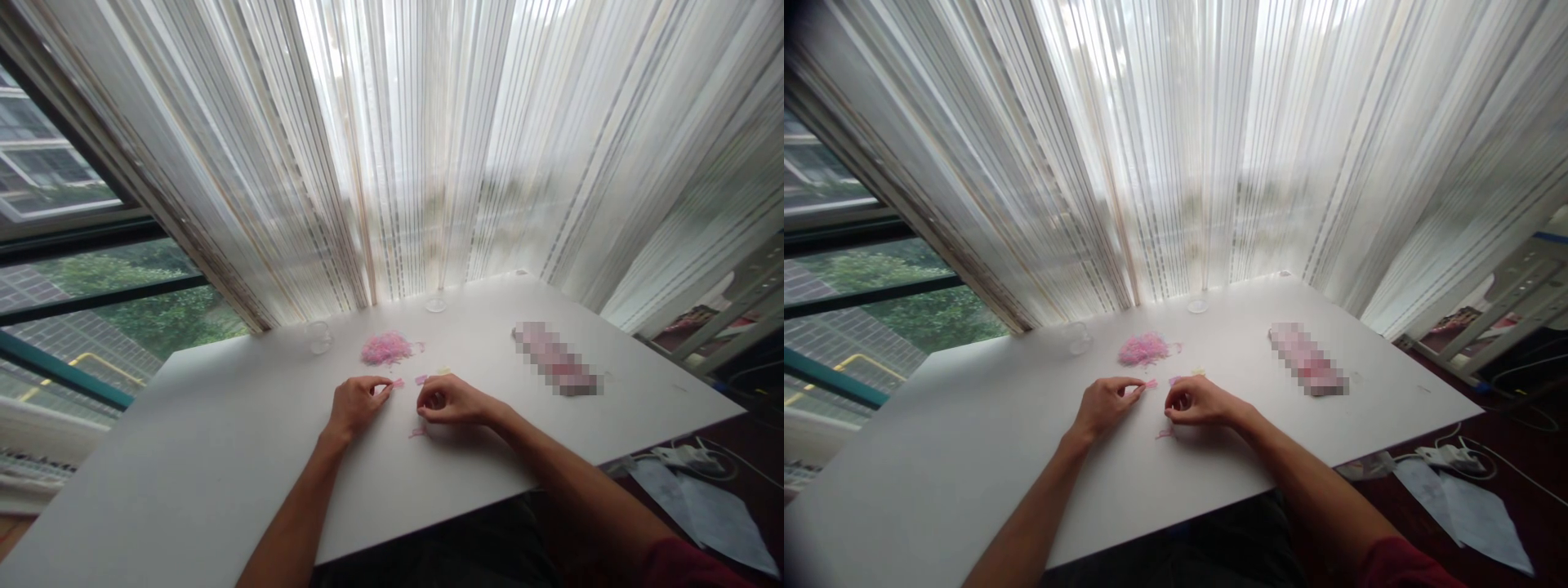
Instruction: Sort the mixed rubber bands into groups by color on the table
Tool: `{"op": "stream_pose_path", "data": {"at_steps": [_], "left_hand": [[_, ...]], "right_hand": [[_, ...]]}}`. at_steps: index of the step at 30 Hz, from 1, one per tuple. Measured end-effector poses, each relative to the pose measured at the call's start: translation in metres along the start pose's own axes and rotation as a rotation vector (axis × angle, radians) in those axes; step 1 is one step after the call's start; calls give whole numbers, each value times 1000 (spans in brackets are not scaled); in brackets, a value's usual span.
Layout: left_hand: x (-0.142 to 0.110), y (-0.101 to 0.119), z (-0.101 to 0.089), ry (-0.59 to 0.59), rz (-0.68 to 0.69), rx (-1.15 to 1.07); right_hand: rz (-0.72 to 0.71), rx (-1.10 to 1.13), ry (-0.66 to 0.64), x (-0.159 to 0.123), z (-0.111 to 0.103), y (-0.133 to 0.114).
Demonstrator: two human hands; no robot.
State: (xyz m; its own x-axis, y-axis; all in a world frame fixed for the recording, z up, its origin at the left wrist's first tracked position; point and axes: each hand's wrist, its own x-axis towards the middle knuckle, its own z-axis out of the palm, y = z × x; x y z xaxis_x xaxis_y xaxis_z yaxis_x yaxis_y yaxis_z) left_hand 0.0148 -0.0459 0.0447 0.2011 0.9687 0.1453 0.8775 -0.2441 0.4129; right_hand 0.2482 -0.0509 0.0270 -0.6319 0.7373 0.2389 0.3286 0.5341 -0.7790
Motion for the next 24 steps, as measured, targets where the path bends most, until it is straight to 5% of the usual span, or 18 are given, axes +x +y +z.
{"op": "stream_pose_path", "data": {"at_steps": [13,24], "left_hand": [[-1,1,-6,-35,-9,61],[-3,-2,4,-5,203,-112]], "right_hand": [[-46,-24,42,1,-2,0],[-41,-42,184,3,-2,0]]}}
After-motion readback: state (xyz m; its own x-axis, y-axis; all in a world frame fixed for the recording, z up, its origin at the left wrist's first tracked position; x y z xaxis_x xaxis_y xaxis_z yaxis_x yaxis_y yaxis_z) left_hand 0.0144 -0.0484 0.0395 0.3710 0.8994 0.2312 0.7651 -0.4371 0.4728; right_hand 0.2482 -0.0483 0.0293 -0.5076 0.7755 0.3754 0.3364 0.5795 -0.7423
